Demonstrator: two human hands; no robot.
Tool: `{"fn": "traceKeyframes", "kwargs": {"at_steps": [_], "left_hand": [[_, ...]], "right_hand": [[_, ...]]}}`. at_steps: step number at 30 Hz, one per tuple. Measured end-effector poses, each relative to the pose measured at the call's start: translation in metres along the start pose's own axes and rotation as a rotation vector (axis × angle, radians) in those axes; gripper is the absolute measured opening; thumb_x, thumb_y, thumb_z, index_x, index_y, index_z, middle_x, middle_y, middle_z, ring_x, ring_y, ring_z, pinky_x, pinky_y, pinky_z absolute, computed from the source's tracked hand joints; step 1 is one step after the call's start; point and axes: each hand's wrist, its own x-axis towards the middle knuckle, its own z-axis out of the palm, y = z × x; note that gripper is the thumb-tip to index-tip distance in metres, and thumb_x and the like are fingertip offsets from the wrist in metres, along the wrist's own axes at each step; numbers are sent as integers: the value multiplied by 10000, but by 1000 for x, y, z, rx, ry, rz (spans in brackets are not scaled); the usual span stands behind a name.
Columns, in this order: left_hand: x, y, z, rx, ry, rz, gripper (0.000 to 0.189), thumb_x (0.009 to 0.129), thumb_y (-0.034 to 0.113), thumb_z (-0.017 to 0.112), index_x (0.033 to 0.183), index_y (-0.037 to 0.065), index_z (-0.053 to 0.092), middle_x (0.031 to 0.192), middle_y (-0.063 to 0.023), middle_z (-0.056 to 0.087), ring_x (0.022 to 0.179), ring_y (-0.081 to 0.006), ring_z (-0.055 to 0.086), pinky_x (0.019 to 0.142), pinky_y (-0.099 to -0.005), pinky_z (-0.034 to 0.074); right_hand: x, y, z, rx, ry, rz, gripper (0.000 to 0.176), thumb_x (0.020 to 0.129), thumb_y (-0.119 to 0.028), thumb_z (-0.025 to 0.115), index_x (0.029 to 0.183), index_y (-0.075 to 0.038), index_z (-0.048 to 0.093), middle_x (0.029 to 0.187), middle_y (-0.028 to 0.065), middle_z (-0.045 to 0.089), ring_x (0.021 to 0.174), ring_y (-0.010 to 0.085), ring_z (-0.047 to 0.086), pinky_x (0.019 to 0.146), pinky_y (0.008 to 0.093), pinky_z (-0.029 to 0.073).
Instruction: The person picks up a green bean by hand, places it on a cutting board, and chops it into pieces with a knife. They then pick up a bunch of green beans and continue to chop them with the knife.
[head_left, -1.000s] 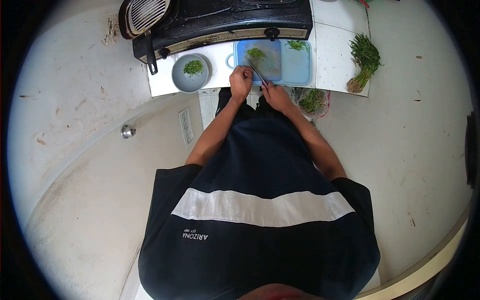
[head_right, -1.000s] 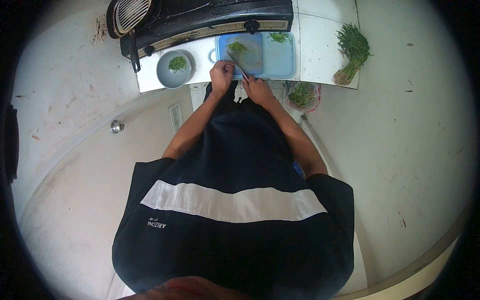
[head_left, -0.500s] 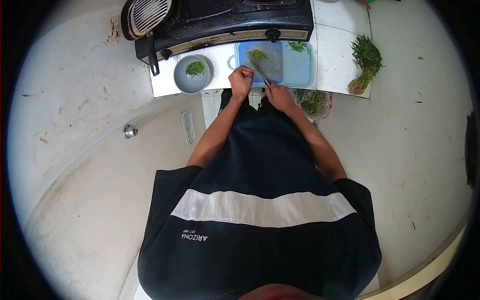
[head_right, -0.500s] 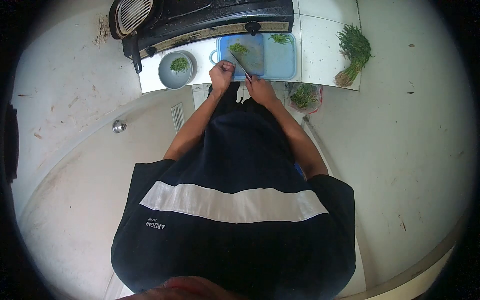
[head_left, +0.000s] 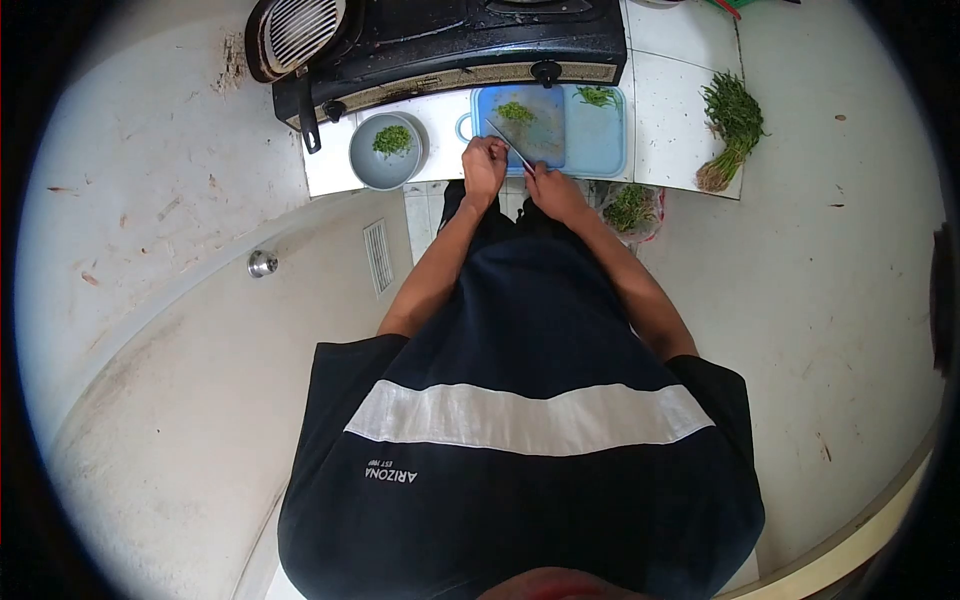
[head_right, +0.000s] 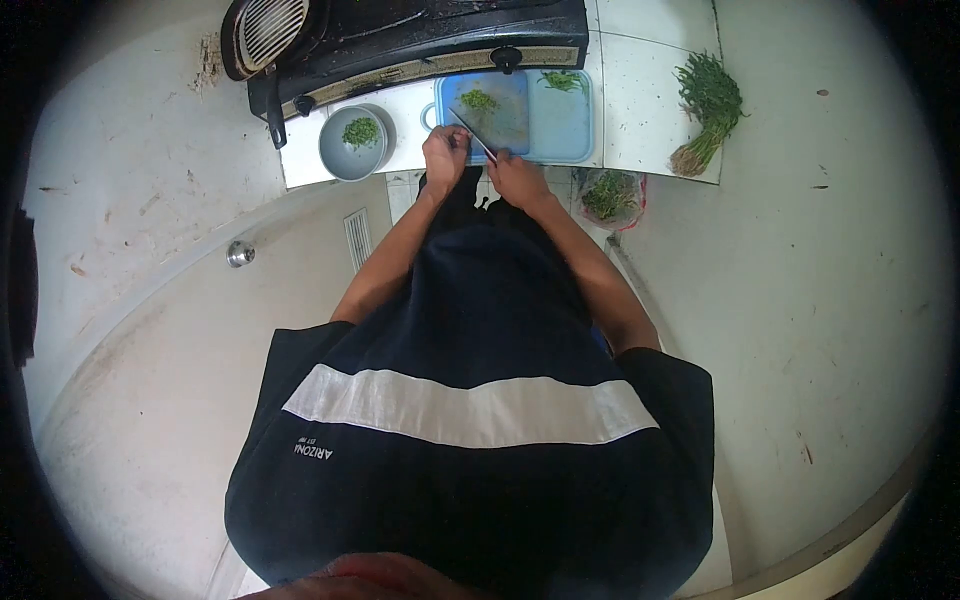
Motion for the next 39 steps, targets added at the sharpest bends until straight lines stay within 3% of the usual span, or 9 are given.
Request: {"fn": "traceKeyframes", "kwargs": {"at_steps": [4,7,22,24,31,39], "left_hand": [[-2,-3,-4,82,-66,99,87,927,11,640,921,-29,717,874,-205,635,777,-394,661,722,-452,546],[-4,-4,-3,115,-73,164,80,941,-1,626,969,-23,697,906,-214,625,833,-427,647,753,-485,538],[-5,-7,-9,156,-130,267,98,947,-9,648,1032,-20,694,925,-214,610,850,-436,645,761,-495,537],[-4,-9,-9,177,-126,304,100,941,-9,654,1033,-17,693,925,-212,612,853,-435,644,766,-497,537],[-8,-12,-19,247,-248,386,143,896,-27,665,1039,-28,674,991,-214,610,953,-428,629,820,-491,536],[-11,-14,-22,195,-203,418,174,881,-47,665,1054,-32,680,1025,-209,629,973,-421,636,851,-472,539]], "right_hand": [[-6,3,1,-8,25,-9,423,1073,-363,502,1078,52,582,737,317,673,724,519,684,684,607,562],[-11,9,5,68,56,-5,431,1071,-366,505,1063,56,589,719,322,662,720,531,675,684,610,556],[-13,4,6,57,121,-56,420,1061,-349,531,1028,65,592,715,323,656,708,531,666,676,600,554],[-11,1,5,3,18,15,449,1074,-374,491,1079,68,569,772,307,689,765,508,703,717,599,571],[-4,-8,-1,-31,-4,31,443,1078,-381,473,1087,55,549,815,302,710,789,505,710,730,594,576],[-15,1,-6,8,51,15,441,1076,-378,479,1063,55,560,774,318,680,743,521,687,713,600,562]]}}
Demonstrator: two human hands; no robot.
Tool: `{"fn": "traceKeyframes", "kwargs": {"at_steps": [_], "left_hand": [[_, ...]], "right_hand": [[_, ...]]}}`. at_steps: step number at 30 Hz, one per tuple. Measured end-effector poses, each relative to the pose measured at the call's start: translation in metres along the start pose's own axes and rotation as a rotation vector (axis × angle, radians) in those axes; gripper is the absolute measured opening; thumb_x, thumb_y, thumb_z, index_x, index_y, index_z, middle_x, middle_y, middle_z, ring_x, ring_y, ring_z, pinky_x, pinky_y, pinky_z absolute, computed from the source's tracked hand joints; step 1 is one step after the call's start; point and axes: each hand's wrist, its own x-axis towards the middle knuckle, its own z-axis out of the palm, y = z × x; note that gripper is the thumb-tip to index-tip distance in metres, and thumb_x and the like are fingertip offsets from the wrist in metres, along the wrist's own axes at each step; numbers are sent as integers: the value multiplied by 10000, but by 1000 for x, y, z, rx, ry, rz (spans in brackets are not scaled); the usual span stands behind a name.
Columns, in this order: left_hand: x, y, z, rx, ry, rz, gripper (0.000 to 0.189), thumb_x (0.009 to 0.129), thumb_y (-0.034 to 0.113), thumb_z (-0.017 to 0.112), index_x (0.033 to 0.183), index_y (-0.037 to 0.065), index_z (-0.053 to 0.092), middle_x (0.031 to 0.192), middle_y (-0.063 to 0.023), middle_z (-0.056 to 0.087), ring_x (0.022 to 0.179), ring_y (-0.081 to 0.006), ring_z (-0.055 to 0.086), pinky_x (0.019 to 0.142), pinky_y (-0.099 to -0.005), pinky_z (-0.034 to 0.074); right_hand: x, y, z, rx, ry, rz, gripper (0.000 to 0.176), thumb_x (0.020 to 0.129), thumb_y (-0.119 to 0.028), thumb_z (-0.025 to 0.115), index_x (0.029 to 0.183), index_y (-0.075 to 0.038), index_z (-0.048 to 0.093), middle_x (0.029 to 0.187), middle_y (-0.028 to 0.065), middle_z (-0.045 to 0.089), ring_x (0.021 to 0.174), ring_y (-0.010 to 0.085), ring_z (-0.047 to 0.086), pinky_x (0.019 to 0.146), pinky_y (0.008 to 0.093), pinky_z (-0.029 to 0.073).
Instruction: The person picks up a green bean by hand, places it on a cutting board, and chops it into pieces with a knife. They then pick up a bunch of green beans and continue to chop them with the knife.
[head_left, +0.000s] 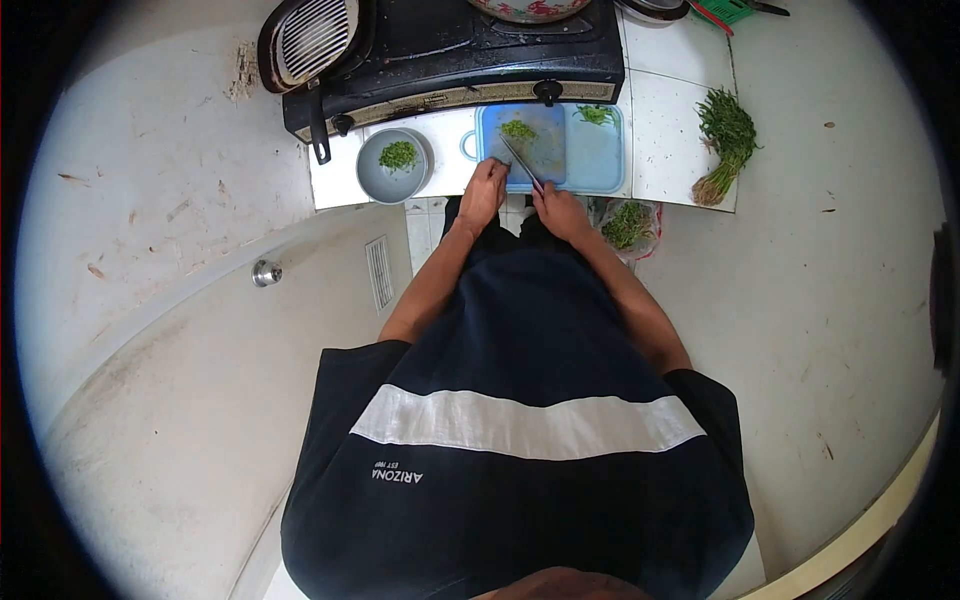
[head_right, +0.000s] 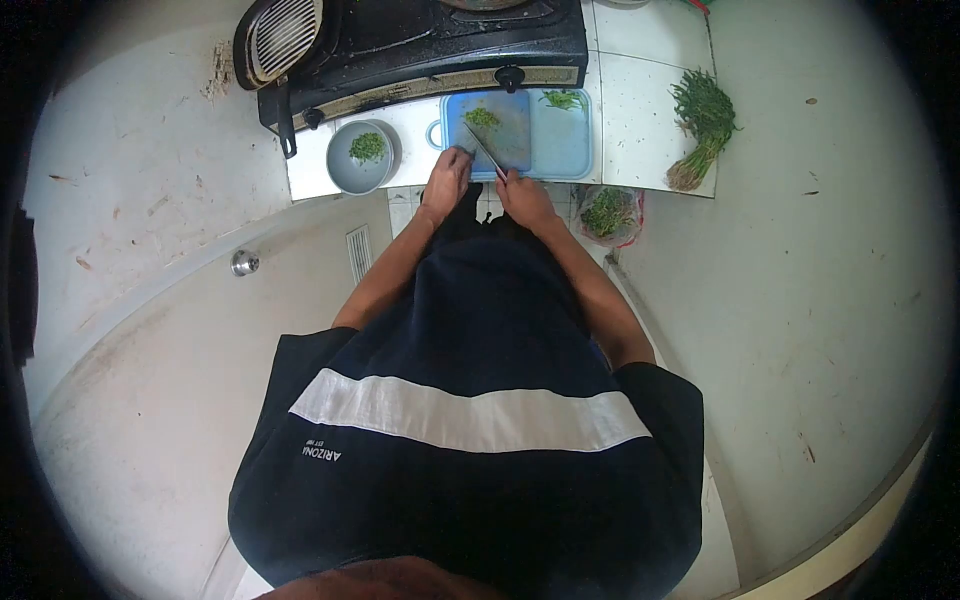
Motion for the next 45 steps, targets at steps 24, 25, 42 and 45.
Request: {"fn": "traceKeyframes", "kwargs": {"at_steps": [24,25,42,45], "left_hand": [[2,3,1,-75,70,-134,175,882,-40,650,1042,-10,716,950,-186,649,907,-385,656,810,-465,542],[1,3,2,-77,73,-147,175,887,-36,655,1050,-10,714,947,-189,659,897,-384,661,805,-461,541],[2,8,1,-77,88,-180,111,881,-27,660,976,-8,714,912,-187,659,847,-390,664,778,-466,550],[2,4,1,-41,67,-121,130,866,-32,667,983,-6,717,887,-184,637,841,-393,653,769,-469,549]], "right_hand": [[2,1,7,-45,-50,19,429,1069,-370,484,1098,50,569,784,296,701,763,497,709,725,593,571],[2,2,6,-46,-52,20,429,1069,-370,484,1098,50,569,784,296,701,763,497,709,725,593,571],[0,1,5,-117,-10,-103,411,1045,-366,535,1090,37,602,735,254,696,695,468,709,666,573,578],[7,-3,2,-131,-12,-78,401,1045,-362,534,1068,33,596,739,257,699,708,467,713,673,574,579]]}}
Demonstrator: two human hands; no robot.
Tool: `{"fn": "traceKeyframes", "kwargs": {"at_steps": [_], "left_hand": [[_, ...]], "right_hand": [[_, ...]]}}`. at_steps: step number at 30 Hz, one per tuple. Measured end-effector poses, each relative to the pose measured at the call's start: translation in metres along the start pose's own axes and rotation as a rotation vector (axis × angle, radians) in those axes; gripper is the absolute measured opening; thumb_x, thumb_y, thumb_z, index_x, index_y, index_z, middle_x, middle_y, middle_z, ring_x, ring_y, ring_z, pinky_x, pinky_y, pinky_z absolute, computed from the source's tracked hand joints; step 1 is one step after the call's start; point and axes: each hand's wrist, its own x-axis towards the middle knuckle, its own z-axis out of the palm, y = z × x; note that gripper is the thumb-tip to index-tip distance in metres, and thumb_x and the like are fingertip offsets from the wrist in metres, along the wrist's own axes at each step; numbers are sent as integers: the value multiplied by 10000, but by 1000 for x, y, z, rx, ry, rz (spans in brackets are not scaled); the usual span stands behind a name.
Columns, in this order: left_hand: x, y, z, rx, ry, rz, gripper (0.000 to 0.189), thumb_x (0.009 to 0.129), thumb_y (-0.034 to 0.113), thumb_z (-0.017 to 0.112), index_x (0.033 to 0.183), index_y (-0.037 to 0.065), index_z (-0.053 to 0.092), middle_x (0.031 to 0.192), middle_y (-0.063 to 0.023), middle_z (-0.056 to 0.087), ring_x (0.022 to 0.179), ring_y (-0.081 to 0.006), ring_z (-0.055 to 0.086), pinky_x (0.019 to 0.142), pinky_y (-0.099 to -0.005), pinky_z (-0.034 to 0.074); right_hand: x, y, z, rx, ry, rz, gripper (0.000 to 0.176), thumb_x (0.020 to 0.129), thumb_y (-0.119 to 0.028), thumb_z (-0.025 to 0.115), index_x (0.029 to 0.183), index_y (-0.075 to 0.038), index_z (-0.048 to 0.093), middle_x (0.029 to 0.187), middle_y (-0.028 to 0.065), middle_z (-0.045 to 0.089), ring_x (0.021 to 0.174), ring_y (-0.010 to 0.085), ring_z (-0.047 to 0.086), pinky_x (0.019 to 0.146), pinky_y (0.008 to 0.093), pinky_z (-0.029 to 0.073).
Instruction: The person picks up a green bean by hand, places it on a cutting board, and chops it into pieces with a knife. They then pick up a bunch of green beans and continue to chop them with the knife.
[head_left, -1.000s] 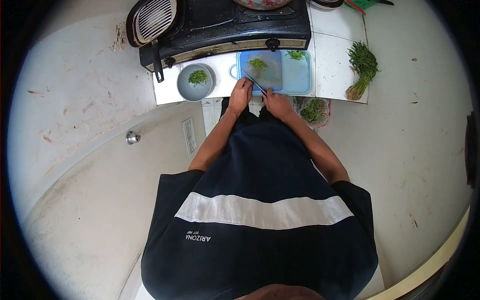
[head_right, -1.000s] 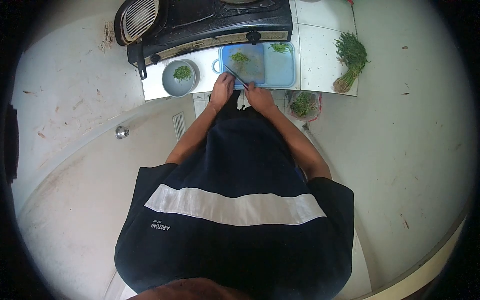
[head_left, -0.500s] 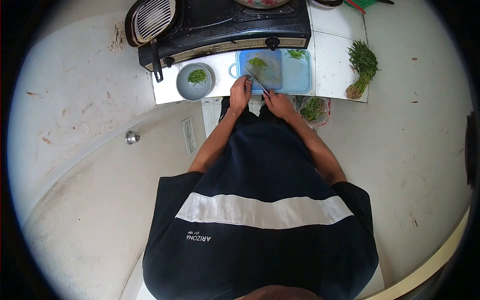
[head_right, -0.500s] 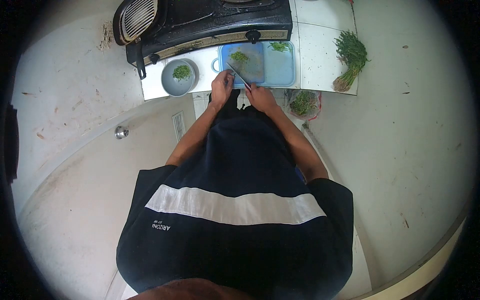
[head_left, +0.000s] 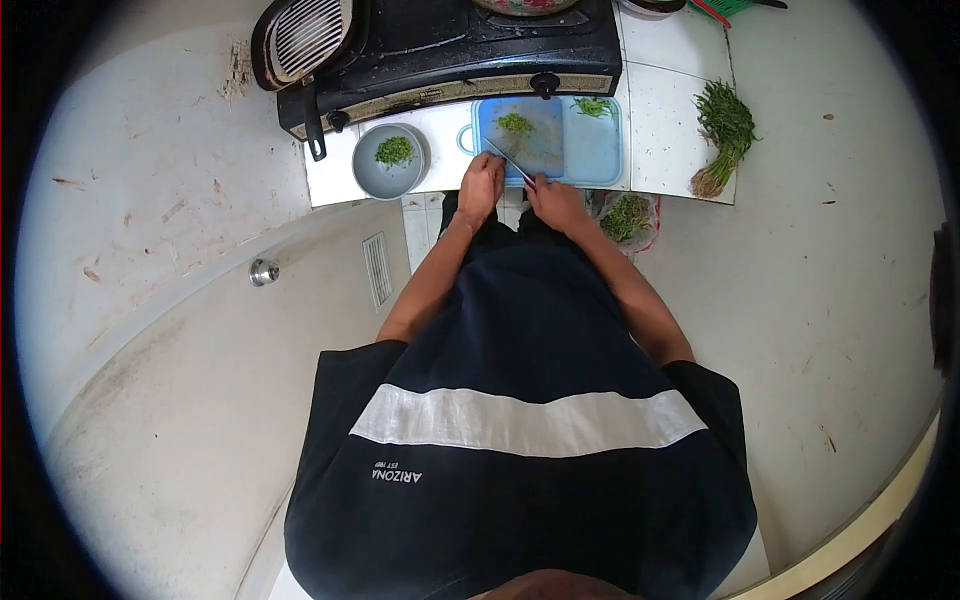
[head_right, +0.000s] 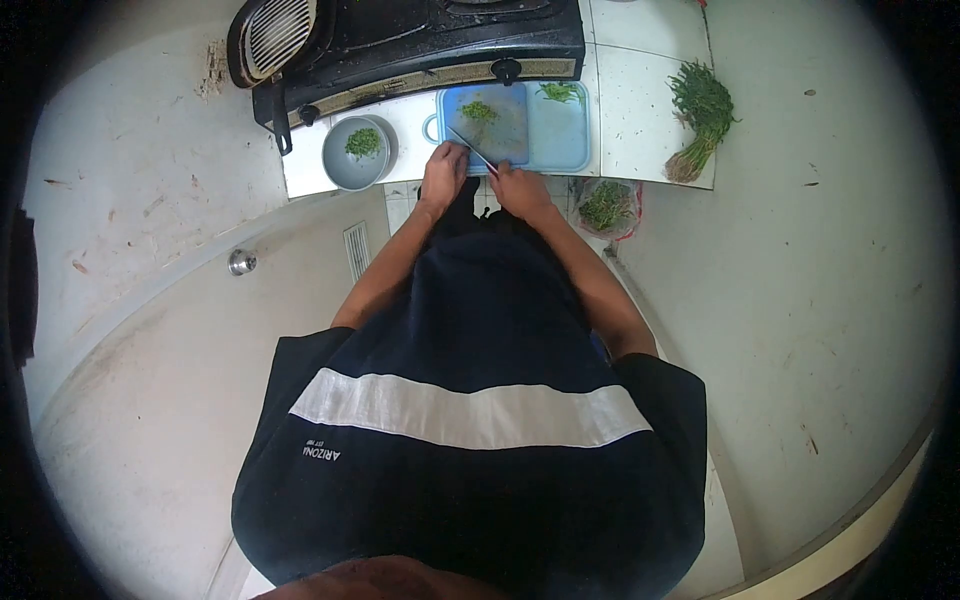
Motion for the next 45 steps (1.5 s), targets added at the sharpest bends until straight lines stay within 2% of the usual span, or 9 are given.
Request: {"fn": "traceKeyframes", "kwargs": {"at_steps": [11,15,22,24,30,34,37,40,45], "left_hand": [[-6,-4,-1,-21,-2,66,163,873,-29,664,1024,-12,724,969,-186,660,924,-392,658,815,-464,553],[-5,-4,-1,-34,4,21,169,882,-29,649,1034,-13,721,968,-193,664,915,-410,660,813,-471,554],[-4,-1,-2,-37,-10,-19,168,894,-26,636,1039,-9,718,969,-199,662,891,-419,658,797,-477,549],[-4,-1,-2,-44,-7,-16,163,895,-25,636,1035,-7,718,963,-200,660,884,-420,657,791,-480,548],[-4,-1,0,-40,-2,-38,135,905,-17,642,1015,-7,718,939,-200,657,869,-417,657,775,-477,543],[-5,3,1,-66,33,-80,104,914,-5,645,992,-13,712,933,-197,658,868,-412,663,771,-476,541],[-5,3,1,-52,41,-111,126,929,29,661,1029,-5,730,929,-189,682,856,-381,694,778,-443,557],[-2,3,3,-78,66,-162,120,934,32,660,1021,-11,731,929,-189,687,848,-374,694,780,-437,555],[-5,1,1,-42,37,-121,109,930,24,665,1002,-25,731,935,-195,689,847,-378,692,775,-437,552]], "right_hand": [[-8,7,2,84,10,27,416,1038,-368,548,1076,43,600,746,270,697,717,489,702,685,599,565],[-8,5,2,98,23,-11,449,1039,-382,546,1145,49,607,744,275,692,717,501,696,701,604,563],[-7,8,7,91,2,-15,446,1045,-392,537,1130,42,597,806,281,709,776,496,709,732,602,565],[-3,9,6,65,-8,-22,430,1049,-384,532,1129,32,608,757,282,691,722,487,696,683,593,564],[4,5,4,-12,9,-31,454,1043,-372,544,1160,60,615,723,257,692,690,473,699,653,568,571],[-9,10,5,5,60,-47,448,1045,-381,543,1115,54,626,707,253,689,681,468,699,645,567,569],[-11,12,1,25,20,4,422,1042,-380,538,1109,33,596,779,276,706,752,479,716,707,584,573],[-8,15,2,71,10,7,427,1039,-390,544,1107,26,610,762,275,698,728,483,708,686,588,568],[-9,13,3,67,71,-62,399,1036,-381,571,1084,8,641,714,264,681,686,481,691,641,578,559]]}}
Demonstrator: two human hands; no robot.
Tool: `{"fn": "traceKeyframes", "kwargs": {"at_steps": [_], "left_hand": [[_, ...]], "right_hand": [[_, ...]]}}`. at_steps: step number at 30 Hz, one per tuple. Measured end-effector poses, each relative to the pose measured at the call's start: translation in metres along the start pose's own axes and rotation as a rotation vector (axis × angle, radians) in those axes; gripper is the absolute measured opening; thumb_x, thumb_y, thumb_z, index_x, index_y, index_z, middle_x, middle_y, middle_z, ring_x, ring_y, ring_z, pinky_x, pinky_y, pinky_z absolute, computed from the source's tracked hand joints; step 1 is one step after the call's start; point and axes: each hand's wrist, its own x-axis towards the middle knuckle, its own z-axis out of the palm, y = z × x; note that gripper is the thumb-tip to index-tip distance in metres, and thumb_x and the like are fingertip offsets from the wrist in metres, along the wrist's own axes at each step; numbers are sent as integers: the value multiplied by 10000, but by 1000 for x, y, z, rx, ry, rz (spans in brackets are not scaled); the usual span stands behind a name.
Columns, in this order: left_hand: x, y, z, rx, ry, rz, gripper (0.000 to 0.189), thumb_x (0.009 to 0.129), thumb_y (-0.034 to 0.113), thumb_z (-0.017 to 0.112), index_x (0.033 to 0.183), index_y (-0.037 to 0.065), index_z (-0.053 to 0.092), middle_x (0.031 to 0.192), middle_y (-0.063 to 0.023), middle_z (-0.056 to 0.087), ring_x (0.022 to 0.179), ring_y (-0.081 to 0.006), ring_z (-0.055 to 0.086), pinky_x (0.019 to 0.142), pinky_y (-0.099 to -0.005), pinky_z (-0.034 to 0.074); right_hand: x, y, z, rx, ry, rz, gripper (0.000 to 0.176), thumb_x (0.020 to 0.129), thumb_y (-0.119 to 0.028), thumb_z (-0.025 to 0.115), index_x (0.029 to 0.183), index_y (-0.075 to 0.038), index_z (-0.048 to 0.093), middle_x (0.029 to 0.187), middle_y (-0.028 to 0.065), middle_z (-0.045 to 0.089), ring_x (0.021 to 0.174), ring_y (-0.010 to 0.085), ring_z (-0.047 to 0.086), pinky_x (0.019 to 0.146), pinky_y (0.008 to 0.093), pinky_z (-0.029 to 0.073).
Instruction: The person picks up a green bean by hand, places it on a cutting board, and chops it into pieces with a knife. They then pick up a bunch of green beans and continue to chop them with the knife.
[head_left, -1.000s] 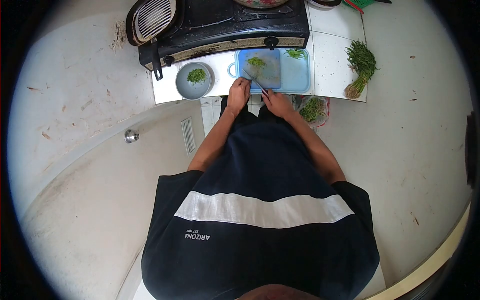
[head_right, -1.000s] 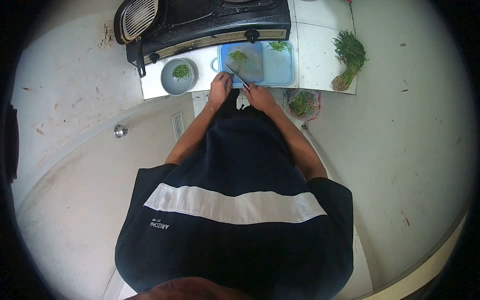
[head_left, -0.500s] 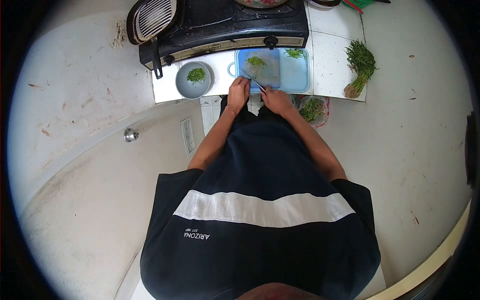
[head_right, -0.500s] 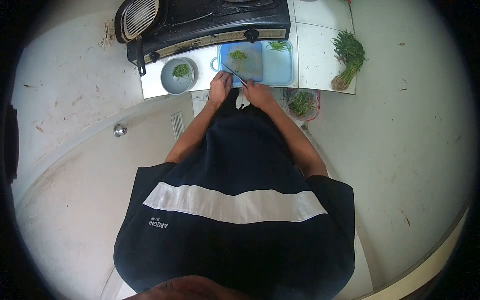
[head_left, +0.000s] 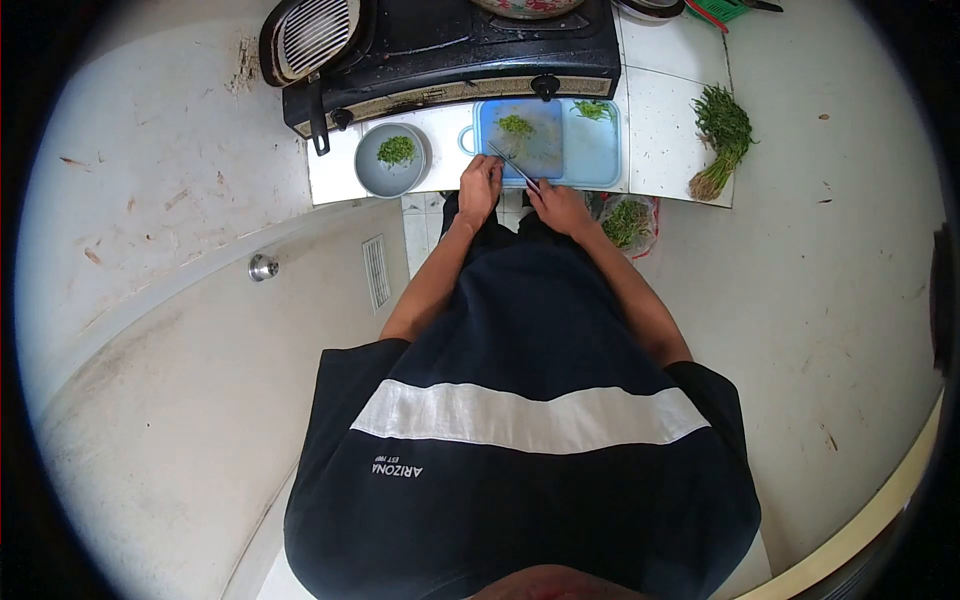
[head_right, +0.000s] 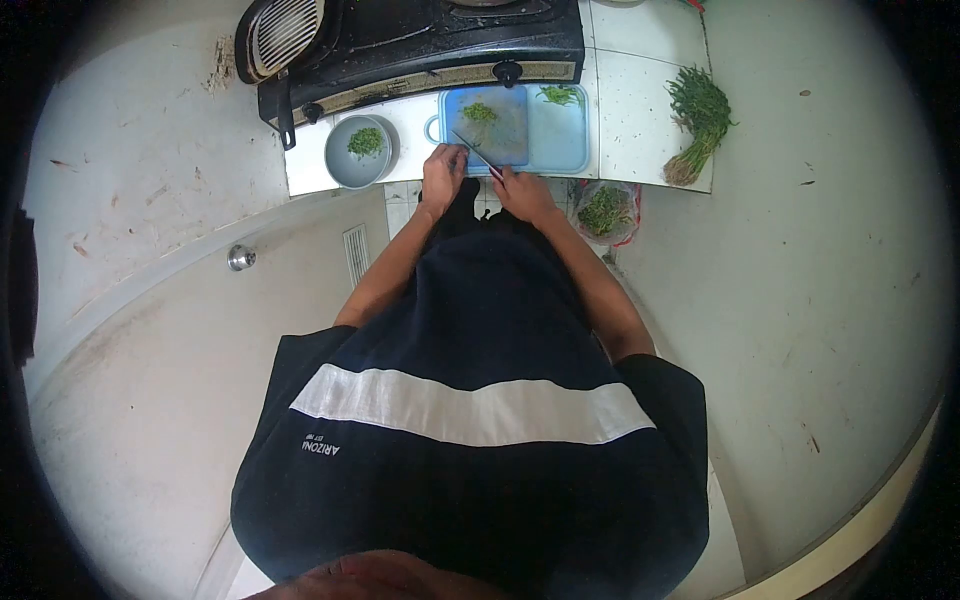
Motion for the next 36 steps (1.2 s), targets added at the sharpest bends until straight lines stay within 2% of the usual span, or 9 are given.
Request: {"fn": "traceKeyframes", "kwargs": {"at_steps": [4,7,9,14,17,19,22,31,36], "left_hand": [[-1,0,0,-22,7,43,110,916,12,654,1005,-7,717,918,-196,649,865,-410,662,777,-475,538],[-1,-1,0,-4,0,42,111,910,8,662,1002,-6,721,920,-195,647,863,-407,663,777,-471,540],[-1,-2,1,-10,-3,45,111,908,7,661,1000,-6,721,916,-196,645,860,-407,661,776,-472,540],[-2,-1,1,-19,9,62,115,904,-2,657,997,-6,724,909,-200,642,849,-411,655,770,-479,540],[-1,-3,4,27,31,30,111,909,15,681,997,-6,745,907,-184,683,818,-372,686,765,-435,552],[1,4,0,-54,35,-88,97,907,31,691,974,0,754,876,-177,692,792,-328,699,748,-403,552],[2,8,0,-123,63,-103,46,890,5,685,905,-15,723,838,-171,660,755,-321,685,719,-406,544],[3,1,6,-119,80,-112,51,896,16,691,894,-20,727,846,-178,666,745,-310,697,713,-409,556],[3,1,4,-73,58,-130,70,902,34,727,914,-33,741,865,-184,703,766,-290,720,726,-388,573]], "right_hand": [[-1,-1,2,-16,3,0,411,1036,-385,568,1079,18,637,723,269,682,690,485,690,645,579,560],[4,2,3,1,-3,-27,421,1039,-390,559,1083,23,630,731,272,685,696,489,692,650,583,562],[8,0,2,-29,-78,-8,420,1042,-390,549,1084,22,620,728,274,686,698,490,692,655,587,563],[10,-8,-7,-43,-72,8,407,1048,-381,542,1080,18,614,722,272,684,698,489,691,668,585,564],[5,1,2,-37,-46,14,394,1048,-371,545,1070,16,613,719,272,682,698,487,691,673,585,562],[3,2,4,-16,-17,15,387,1047,-366,548,1063,15,612,719,273,681,698,486,691,674,586,560],[3,4,4,-8,-15,35,382,1045,-359,555,1056,19,612,730,279,682,698,486,689,671,586,557],[2,-2,2,22,8,-37,375,1037,-362,570,1050,11,611,721,274,679,693,485,691,648,576,561],[9,-13,-2,-59,-62,-5,379,1031,-355,573,1033,22,604,716,266,687,664,474,696,624,581,566]]}}
